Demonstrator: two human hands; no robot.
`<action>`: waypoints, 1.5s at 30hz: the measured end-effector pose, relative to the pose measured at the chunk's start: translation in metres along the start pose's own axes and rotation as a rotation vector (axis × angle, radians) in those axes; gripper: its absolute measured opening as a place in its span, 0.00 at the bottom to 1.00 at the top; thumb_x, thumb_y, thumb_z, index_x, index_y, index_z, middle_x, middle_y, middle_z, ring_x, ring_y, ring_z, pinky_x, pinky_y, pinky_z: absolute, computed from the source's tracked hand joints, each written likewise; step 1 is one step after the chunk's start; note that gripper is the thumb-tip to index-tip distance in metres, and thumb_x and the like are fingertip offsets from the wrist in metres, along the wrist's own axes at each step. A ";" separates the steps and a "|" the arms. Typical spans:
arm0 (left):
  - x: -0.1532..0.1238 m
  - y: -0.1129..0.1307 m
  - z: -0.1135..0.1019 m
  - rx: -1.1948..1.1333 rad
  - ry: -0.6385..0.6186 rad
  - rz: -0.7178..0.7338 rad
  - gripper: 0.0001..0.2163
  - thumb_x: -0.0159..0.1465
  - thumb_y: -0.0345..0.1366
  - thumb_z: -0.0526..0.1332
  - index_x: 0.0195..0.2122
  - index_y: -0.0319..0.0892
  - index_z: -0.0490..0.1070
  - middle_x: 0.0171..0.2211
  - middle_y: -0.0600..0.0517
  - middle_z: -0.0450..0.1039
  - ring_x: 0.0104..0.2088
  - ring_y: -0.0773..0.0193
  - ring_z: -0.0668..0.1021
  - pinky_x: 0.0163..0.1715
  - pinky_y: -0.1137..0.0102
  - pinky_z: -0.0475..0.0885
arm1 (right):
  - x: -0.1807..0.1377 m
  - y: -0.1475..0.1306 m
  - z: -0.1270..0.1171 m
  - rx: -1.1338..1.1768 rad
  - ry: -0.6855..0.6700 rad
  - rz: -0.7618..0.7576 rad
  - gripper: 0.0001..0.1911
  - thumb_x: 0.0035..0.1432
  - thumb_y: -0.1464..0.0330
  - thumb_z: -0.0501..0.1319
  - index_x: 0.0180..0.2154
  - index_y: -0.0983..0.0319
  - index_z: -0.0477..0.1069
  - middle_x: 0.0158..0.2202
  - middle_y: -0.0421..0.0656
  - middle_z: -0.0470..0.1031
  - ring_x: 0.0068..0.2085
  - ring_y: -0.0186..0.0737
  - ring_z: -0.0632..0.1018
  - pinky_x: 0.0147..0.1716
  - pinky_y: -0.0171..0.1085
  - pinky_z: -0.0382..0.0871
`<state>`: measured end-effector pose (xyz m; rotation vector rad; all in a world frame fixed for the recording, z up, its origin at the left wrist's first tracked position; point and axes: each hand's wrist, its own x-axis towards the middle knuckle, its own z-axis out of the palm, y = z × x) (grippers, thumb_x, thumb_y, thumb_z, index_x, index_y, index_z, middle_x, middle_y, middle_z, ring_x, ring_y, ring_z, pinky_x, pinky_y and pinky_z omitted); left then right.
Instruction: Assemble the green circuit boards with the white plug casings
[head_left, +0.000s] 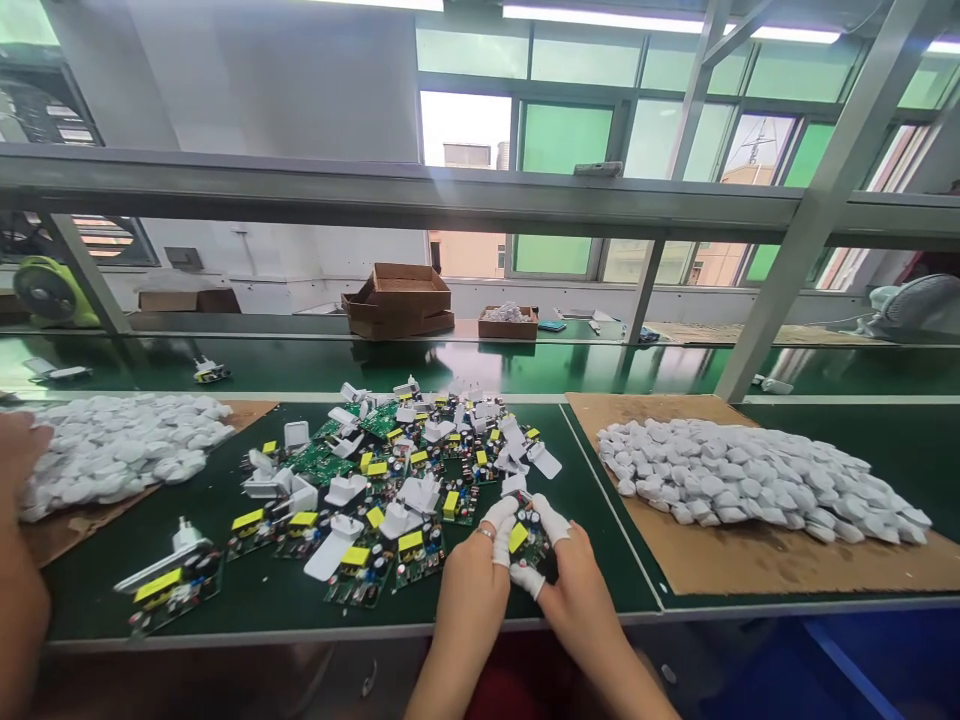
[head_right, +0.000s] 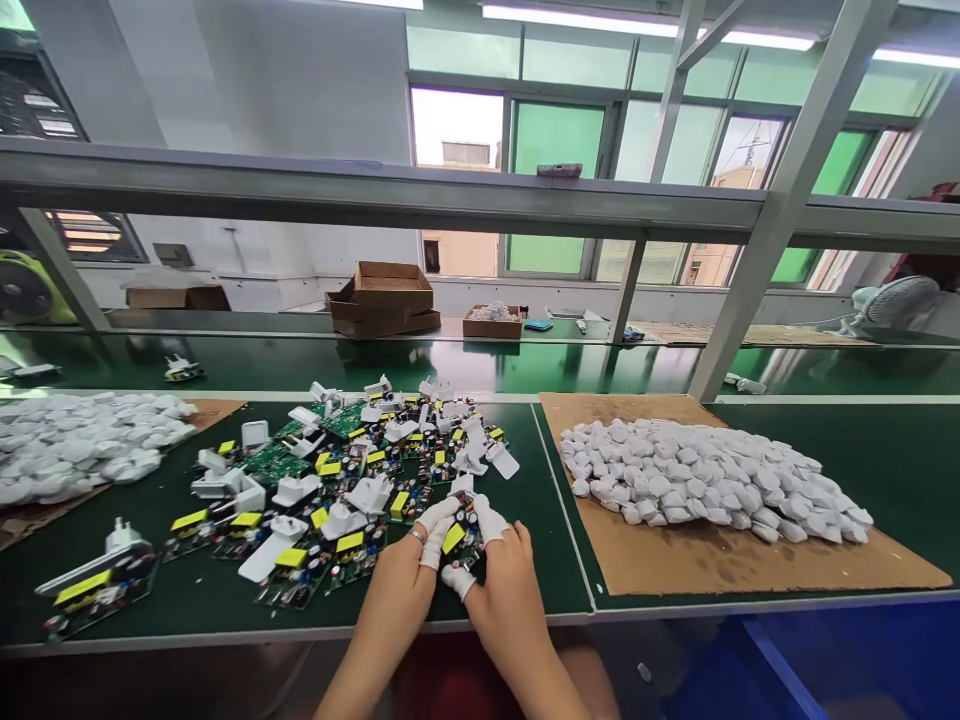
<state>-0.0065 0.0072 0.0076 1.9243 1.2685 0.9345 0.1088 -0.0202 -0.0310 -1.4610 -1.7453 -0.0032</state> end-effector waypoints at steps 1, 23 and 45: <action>-0.002 0.001 0.001 0.041 0.006 -0.011 0.19 0.54 0.28 0.44 0.47 0.41 0.61 0.41 0.47 0.69 0.42 0.58 0.70 0.42 0.63 0.63 | -0.001 0.001 0.000 -0.015 0.001 -0.022 0.27 0.48 0.72 0.53 0.51 0.65 0.50 0.44 0.53 0.63 0.47 0.50 0.63 0.45 0.54 0.53; 0.009 -0.003 -0.001 -0.068 0.062 -0.085 0.16 0.55 0.37 0.47 0.39 0.37 0.68 0.38 0.44 0.71 0.44 0.55 0.68 0.45 0.60 0.59 | 0.001 -0.002 -0.001 -0.015 -0.004 -0.045 0.22 0.47 0.72 0.52 0.47 0.64 0.56 0.41 0.51 0.66 0.43 0.48 0.66 0.46 0.54 0.49; -0.006 -0.012 -0.012 -0.314 -0.250 0.095 0.22 0.55 0.34 0.49 0.52 0.42 0.52 0.51 0.50 0.57 0.51 0.64 0.59 0.50 0.69 0.54 | 0.006 -0.002 -0.010 0.558 -0.096 0.209 0.27 0.48 0.66 0.54 0.51 0.61 0.52 0.50 0.48 0.58 0.52 0.43 0.57 0.49 0.44 0.52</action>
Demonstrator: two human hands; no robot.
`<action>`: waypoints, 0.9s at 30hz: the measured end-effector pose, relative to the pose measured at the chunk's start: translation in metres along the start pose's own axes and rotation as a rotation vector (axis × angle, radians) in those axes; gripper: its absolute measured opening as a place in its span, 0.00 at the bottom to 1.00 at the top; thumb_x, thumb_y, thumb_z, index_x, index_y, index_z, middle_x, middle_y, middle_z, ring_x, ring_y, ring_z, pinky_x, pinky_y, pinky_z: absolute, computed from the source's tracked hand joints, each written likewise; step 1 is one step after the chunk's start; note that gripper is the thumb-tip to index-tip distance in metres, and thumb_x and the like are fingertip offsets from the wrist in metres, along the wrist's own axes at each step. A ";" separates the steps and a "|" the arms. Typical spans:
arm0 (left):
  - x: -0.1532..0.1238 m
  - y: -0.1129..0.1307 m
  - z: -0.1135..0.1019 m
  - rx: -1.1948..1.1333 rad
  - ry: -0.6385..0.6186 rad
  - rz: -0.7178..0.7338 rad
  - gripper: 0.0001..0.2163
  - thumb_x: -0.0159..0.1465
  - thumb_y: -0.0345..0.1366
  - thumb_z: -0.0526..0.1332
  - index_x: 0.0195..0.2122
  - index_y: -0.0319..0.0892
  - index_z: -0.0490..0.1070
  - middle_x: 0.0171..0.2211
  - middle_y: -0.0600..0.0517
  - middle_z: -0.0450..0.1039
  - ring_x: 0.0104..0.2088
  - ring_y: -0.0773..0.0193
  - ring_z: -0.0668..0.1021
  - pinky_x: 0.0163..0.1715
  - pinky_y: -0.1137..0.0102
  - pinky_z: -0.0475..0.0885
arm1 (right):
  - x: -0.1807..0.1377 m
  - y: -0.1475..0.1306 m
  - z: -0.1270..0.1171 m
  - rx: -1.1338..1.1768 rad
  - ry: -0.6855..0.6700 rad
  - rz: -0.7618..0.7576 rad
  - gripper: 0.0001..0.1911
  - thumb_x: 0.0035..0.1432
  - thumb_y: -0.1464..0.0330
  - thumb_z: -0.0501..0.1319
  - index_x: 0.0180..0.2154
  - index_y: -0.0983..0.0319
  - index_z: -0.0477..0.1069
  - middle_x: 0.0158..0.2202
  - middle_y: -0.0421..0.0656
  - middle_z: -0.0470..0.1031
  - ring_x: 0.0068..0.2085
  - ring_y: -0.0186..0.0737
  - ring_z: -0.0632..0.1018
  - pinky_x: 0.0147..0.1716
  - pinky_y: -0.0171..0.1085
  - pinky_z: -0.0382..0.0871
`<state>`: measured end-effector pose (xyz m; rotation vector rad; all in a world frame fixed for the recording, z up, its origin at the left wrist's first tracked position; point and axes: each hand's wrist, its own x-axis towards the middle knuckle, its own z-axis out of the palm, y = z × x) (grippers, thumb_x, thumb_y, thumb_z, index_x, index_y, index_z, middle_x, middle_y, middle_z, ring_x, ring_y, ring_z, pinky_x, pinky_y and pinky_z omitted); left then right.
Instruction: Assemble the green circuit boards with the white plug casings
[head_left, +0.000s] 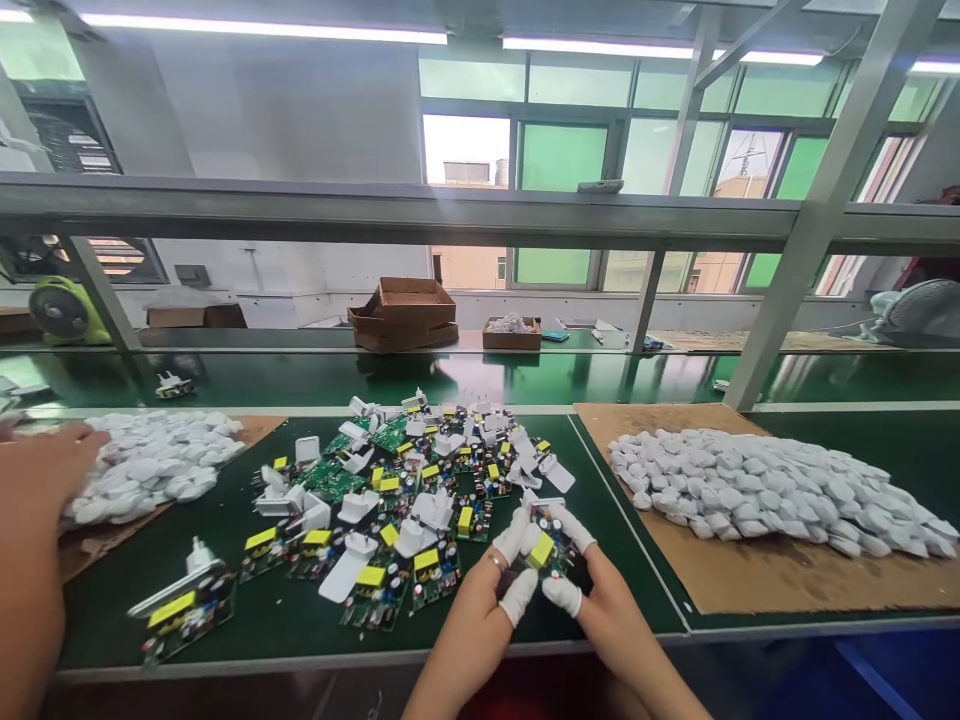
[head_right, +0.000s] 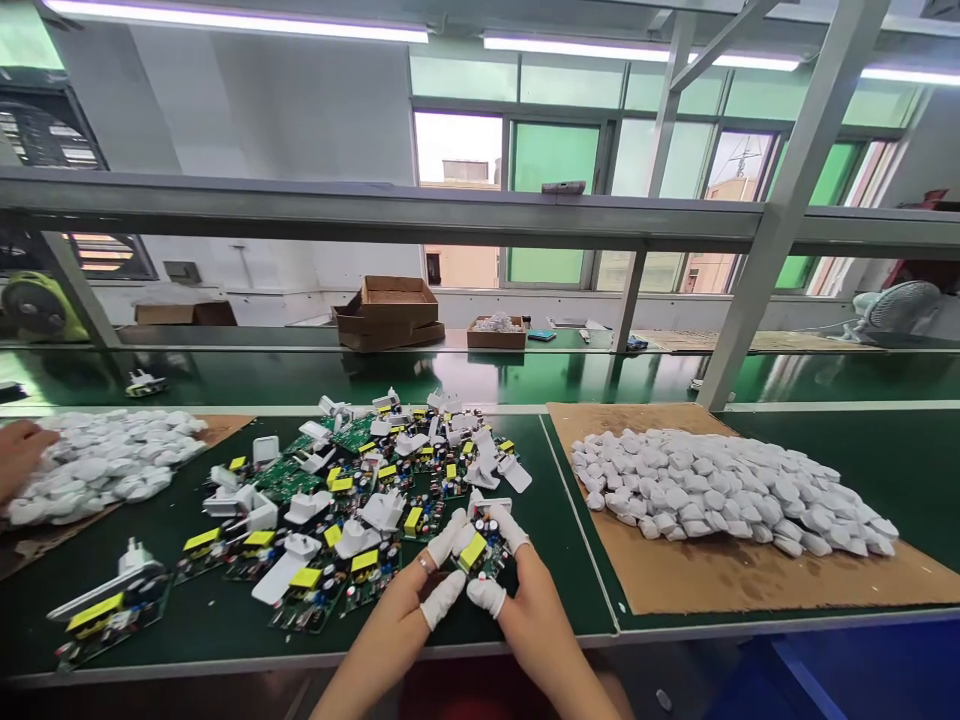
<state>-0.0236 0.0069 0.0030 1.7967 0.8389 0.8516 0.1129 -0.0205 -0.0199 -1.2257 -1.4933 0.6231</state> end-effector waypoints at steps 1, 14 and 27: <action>-0.001 0.000 0.003 0.024 0.012 -0.012 0.24 0.54 0.33 0.49 0.53 0.40 0.49 0.52 0.48 0.56 0.51 0.63 0.60 0.50 0.69 0.55 | 0.001 -0.001 0.000 0.008 0.004 0.000 0.27 0.48 0.66 0.54 0.51 0.61 0.51 0.50 0.48 0.58 0.52 0.43 0.58 0.49 0.44 0.52; 0.015 -0.018 0.008 -0.009 0.244 -0.122 0.24 0.54 0.34 0.46 0.53 0.35 0.48 0.48 0.42 0.61 0.47 0.62 0.65 0.48 0.66 0.57 | 0.037 -0.012 -0.037 -0.225 0.004 0.080 0.27 0.46 0.63 0.54 0.49 0.63 0.55 0.50 0.47 0.58 0.52 0.43 0.58 0.50 0.45 0.50; 0.015 -0.014 0.012 0.146 0.325 -0.098 0.17 0.51 0.35 0.49 0.40 0.38 0.68 0.39 0.45 0.70 0.41 0.60 0.70 0.45 0.67 0.62 | 0.216 0.005 -0.048 -0.741 -0.106 0.294 0.15 0.55 0.64 0.51 0.41 0.67 0.61 0.41 0.46 0.65 0.40 0.39 0.68 0.39 0.44 0.61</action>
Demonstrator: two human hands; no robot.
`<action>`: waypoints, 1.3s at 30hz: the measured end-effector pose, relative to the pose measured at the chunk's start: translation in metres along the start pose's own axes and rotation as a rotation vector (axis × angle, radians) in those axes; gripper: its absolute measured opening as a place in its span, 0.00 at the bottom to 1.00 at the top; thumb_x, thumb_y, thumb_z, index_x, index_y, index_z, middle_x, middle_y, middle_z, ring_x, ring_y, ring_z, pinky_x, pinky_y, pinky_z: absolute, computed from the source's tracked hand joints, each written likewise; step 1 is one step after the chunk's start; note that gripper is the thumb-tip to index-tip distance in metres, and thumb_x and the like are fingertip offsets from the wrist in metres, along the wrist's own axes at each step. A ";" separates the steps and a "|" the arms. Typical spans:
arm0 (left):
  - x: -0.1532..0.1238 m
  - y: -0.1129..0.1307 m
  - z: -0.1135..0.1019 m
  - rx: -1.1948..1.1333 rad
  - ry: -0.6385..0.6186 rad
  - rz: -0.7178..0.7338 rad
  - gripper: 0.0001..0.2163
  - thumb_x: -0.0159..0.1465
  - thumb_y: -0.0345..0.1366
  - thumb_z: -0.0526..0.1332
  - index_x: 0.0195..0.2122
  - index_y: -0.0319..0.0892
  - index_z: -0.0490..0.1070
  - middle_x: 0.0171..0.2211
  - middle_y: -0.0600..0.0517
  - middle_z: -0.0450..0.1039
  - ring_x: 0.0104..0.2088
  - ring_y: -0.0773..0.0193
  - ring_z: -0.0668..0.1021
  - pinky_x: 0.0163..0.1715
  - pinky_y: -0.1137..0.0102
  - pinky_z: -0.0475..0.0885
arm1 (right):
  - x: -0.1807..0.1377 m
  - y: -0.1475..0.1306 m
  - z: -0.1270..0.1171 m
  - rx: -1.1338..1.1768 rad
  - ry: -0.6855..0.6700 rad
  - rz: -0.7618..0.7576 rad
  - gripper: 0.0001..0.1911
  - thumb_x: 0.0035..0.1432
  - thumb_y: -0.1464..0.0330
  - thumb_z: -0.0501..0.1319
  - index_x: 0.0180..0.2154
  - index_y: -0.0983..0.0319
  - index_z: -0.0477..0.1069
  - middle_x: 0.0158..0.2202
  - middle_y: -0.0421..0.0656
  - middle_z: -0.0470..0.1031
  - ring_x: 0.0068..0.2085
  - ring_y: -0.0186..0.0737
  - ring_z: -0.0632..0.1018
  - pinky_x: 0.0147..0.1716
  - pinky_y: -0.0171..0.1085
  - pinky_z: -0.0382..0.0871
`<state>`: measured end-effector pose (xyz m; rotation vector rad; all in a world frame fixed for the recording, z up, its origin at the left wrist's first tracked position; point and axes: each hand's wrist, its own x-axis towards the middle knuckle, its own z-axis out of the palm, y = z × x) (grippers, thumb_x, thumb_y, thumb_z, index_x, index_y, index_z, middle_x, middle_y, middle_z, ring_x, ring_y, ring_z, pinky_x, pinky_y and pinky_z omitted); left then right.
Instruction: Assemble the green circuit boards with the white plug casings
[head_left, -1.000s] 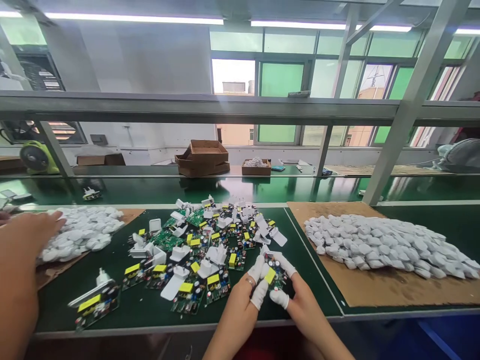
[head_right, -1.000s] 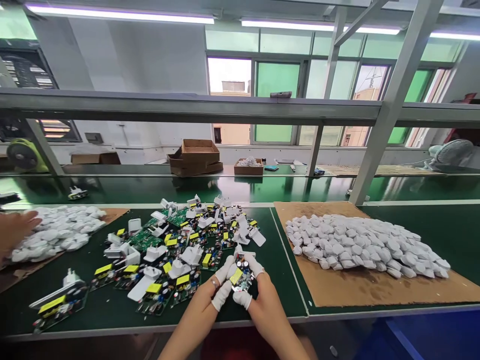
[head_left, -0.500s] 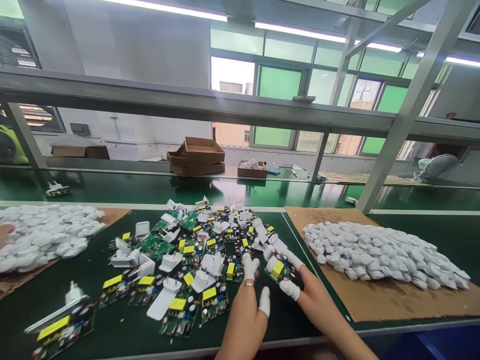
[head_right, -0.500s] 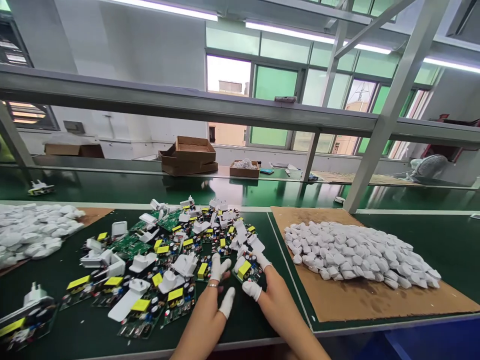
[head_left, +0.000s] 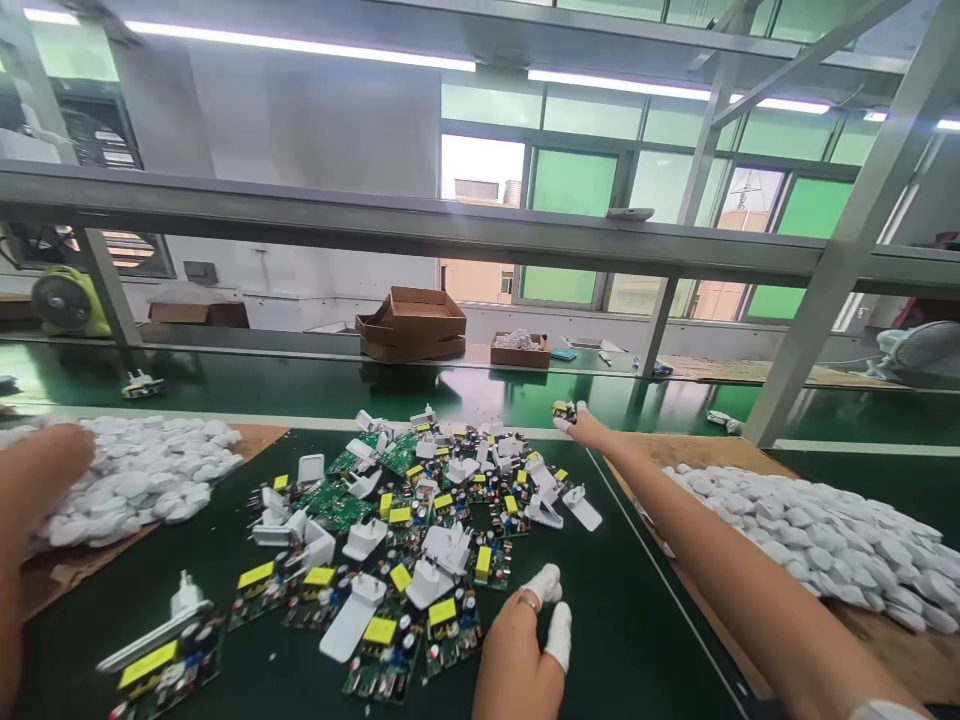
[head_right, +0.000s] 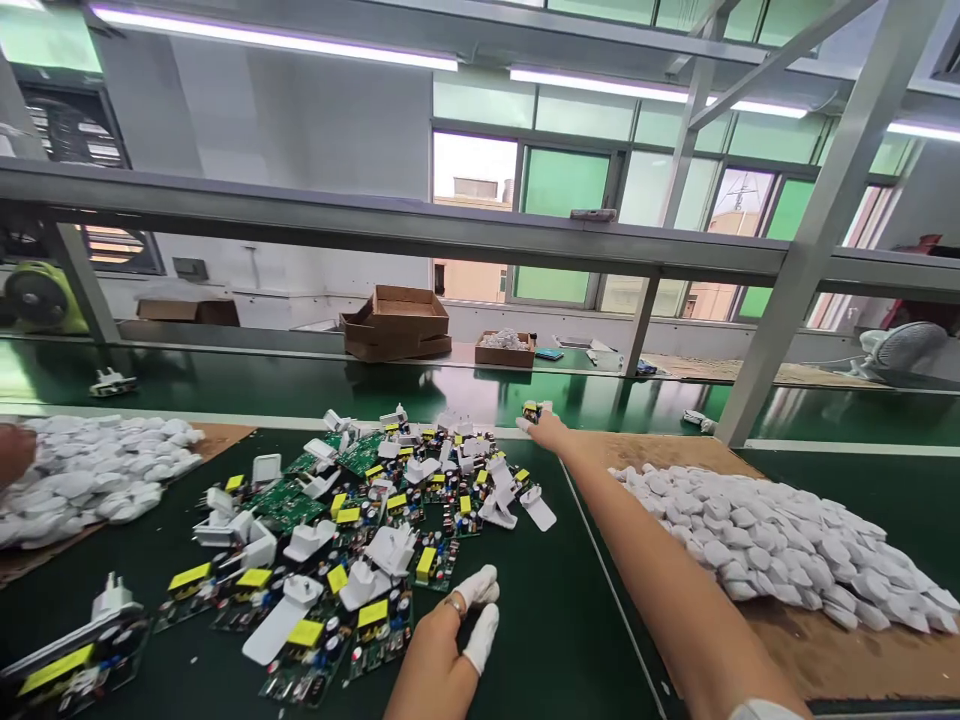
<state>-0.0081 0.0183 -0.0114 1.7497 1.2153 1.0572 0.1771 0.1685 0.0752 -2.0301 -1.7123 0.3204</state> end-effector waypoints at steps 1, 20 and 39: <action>0.000 -0.001 0.000 0.001 0.001 -0.002 0.17 0.51 0.35 0.49 0.40 0.38 0.68 0.39 0.45 0.70 0.41 0.60 0.70 0.45 0.67 0.62 | -0.002 -0.001 0.009 -0.020 -0.050 -0.010 0.14 0.54 0.64 0.51 0.39 0.66 0.62 0.39 0.45 0.66 0.38 0.38 0.69 0.38 0.43 0.62; 0.002 0.001 -0.003 0.330 -0.024 0.189 0.19 0.54 0.36 0.46 0.45 0.33 0.62 0.43 0.40 0.62 0.49 0.55 0.61 0.49 0.59 0.56 | -0.128 0.028 -0.015 0.115 -0.747 -0.149 0.14 0.53 0.66 0.48 0.29 0.66 0.69 0.24 0.42 0.73 0.23 0.31 0.72 0.26 0.29 0.63; -0.019 0.061 0.018 0.728 -0.342 0.287 0.20 0.46 0.36 0.56 0.41 0.35 0.67 0.40 0.37 0.67 0.50 0.42 0.56 0.46 0.51 0.50 | -0.108 0.076 -0.010 -0.640 0.161 -0.053 0.12 0.46 0.79 0.50 0.34 0.65 0.66 0.37 0.50 0.67 0.44 0.49 0.62 0.41 0.56 0.44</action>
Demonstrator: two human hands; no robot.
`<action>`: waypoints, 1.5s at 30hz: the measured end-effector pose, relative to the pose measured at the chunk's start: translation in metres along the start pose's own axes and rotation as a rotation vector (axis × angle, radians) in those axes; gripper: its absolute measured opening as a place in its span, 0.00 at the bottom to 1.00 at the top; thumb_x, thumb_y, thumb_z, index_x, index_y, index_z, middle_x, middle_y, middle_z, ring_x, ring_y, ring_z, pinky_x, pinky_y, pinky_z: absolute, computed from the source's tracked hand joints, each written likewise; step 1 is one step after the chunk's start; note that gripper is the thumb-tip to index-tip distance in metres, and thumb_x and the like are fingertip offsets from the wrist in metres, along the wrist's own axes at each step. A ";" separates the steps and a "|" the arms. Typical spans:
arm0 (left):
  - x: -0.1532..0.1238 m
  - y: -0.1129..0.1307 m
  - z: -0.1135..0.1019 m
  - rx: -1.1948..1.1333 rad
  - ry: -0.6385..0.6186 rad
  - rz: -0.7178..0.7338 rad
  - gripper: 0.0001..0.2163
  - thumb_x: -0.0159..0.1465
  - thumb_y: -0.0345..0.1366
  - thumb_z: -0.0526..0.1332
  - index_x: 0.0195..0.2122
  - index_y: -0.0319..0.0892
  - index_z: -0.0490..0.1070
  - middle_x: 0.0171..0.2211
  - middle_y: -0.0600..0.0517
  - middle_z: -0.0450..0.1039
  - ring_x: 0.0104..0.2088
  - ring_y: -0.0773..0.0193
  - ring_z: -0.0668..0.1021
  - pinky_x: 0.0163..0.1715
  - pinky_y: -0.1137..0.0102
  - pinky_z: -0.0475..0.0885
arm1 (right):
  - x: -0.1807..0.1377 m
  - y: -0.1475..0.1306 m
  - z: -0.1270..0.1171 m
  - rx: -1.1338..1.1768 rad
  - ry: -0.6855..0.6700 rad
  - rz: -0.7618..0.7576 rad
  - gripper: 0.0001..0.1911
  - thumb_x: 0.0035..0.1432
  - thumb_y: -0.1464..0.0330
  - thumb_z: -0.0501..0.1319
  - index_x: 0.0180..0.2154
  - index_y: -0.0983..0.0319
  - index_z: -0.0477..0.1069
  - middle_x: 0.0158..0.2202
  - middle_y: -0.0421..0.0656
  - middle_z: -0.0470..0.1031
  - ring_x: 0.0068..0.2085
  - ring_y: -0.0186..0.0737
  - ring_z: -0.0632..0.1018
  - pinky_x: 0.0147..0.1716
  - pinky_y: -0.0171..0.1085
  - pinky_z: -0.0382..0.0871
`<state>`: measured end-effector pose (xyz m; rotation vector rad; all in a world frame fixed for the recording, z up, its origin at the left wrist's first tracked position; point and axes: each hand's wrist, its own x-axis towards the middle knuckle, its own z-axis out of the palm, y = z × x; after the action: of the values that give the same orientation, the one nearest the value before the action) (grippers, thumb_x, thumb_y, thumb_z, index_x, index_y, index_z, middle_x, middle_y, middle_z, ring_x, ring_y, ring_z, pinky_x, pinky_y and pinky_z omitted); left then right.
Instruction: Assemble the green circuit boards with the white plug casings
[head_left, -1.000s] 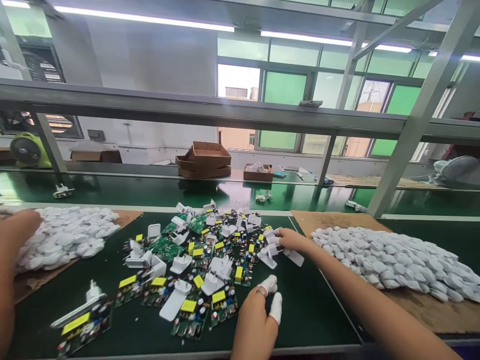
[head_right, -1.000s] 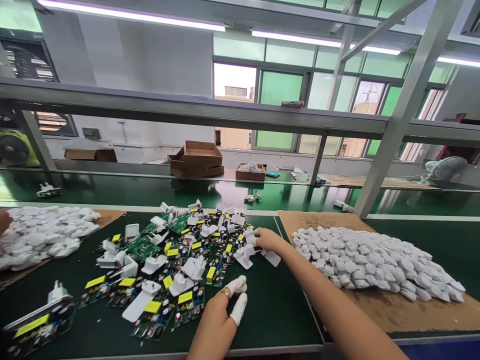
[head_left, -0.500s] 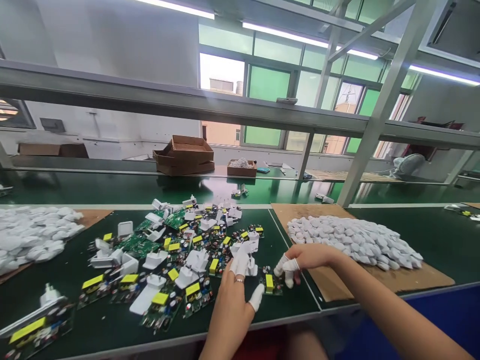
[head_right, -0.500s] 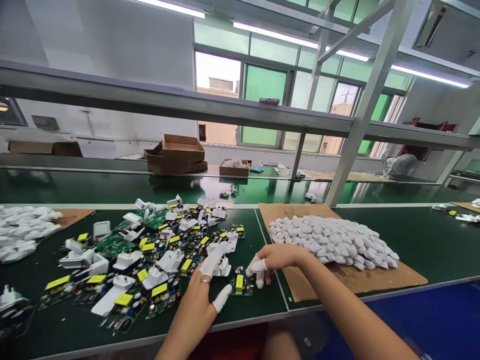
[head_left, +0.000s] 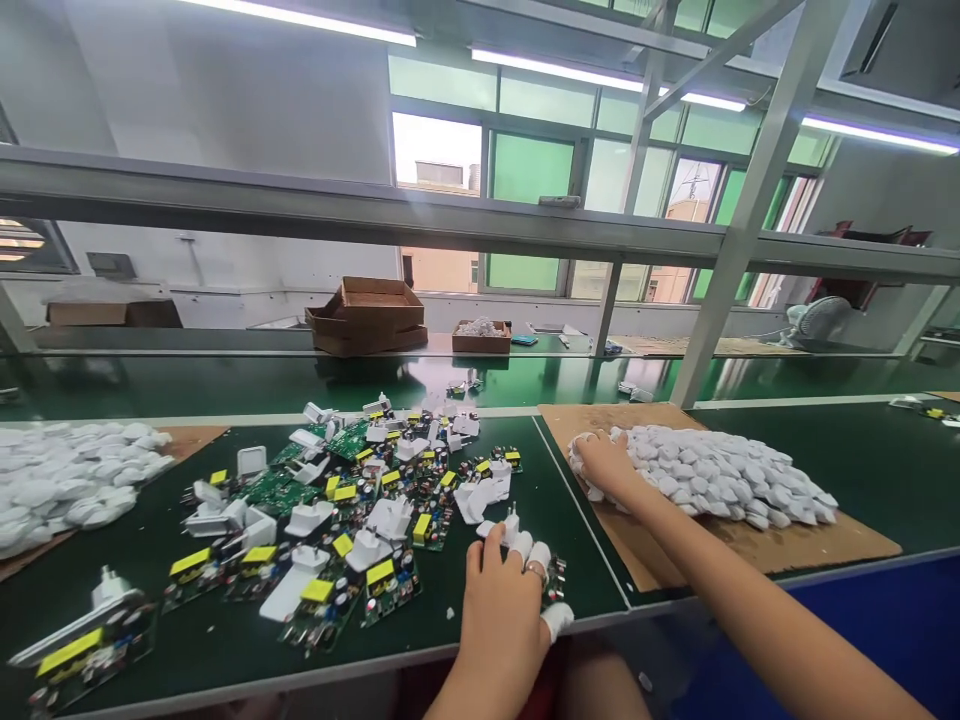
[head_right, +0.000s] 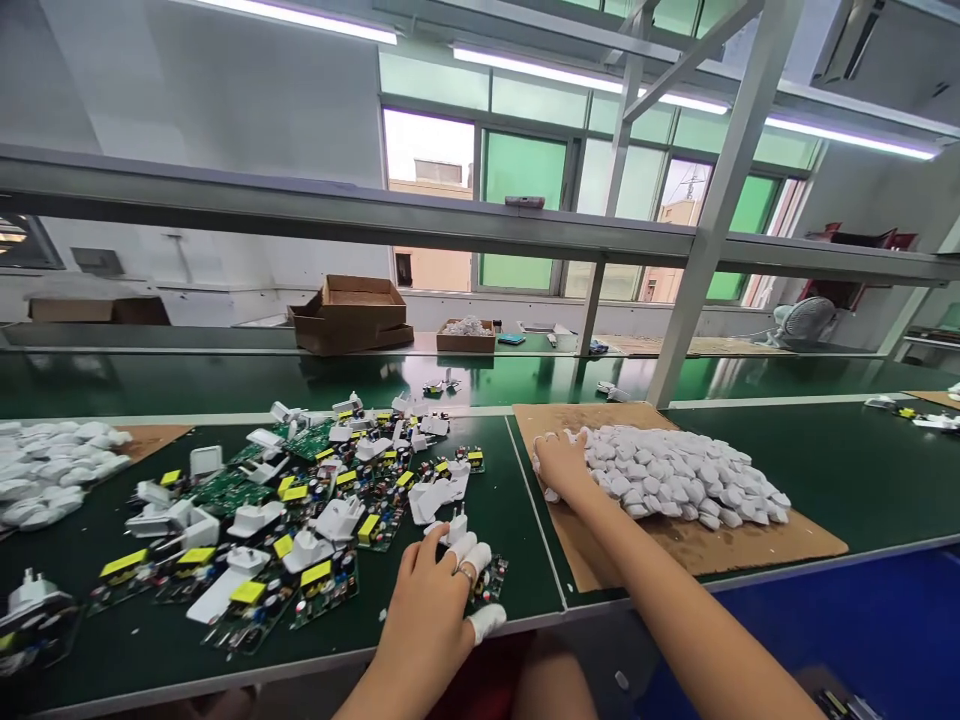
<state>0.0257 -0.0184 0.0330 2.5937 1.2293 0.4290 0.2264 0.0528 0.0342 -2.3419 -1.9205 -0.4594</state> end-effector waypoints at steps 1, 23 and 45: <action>-0.002 -0.001 -0.002 -0.001 -0.011 0.002 0.18 0.46 0.35 0.56 0.39 0.35 0.69 0.39 0.37 0.69 0.50 0.42 0.56 0.46 0.50 0.49 | -0.004 0.000 -0.002 -0.012 0.021 -0.018 0.13 0.45 0.80 0.50 0.34 0.65 0.66 0.36 0.49 0.68 0.44 0.48 0.63 0.42 0.55 0.43; -0.001 -0.014 0.012 -0.069 0.122 -0.264 0.19 0.47 0.40 0.55 0.38 0.34 0.66 0.35 0.41 0.69 0.38 0.49 0.68 0.36 0.58 0.62 | -0.067 -0.029 -0.015 0.050 -0.060 -0.101 0.12 0.45 0.82 0.49 0.28 0.70 0.69 0.30 0.53 0.69 0.32 0.50 0.71 0.29 0.42 0.61; 0.011 -0.047 0.008 -1.990 0.060 -0.398 0.14 0.51 0.34 0.57 0.40 0.42 0.65 0.32 0.51 0.71 0.32 0.67 0.72 0.34 0.69 0.67 | -0.085 -0.100 -0.001 1.248 0.233 -0.235 0.19 0.48 0.70 0.54 0.45 0.60 0.59 0.42 0.47 0.63 0.44 0.43 0.64 0.44 0.43 0.59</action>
<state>0.0020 0.0185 0.0116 0.6288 0.5338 0.9173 0.1145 -0.0069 -0.0010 -1.2012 -1.5943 0.3762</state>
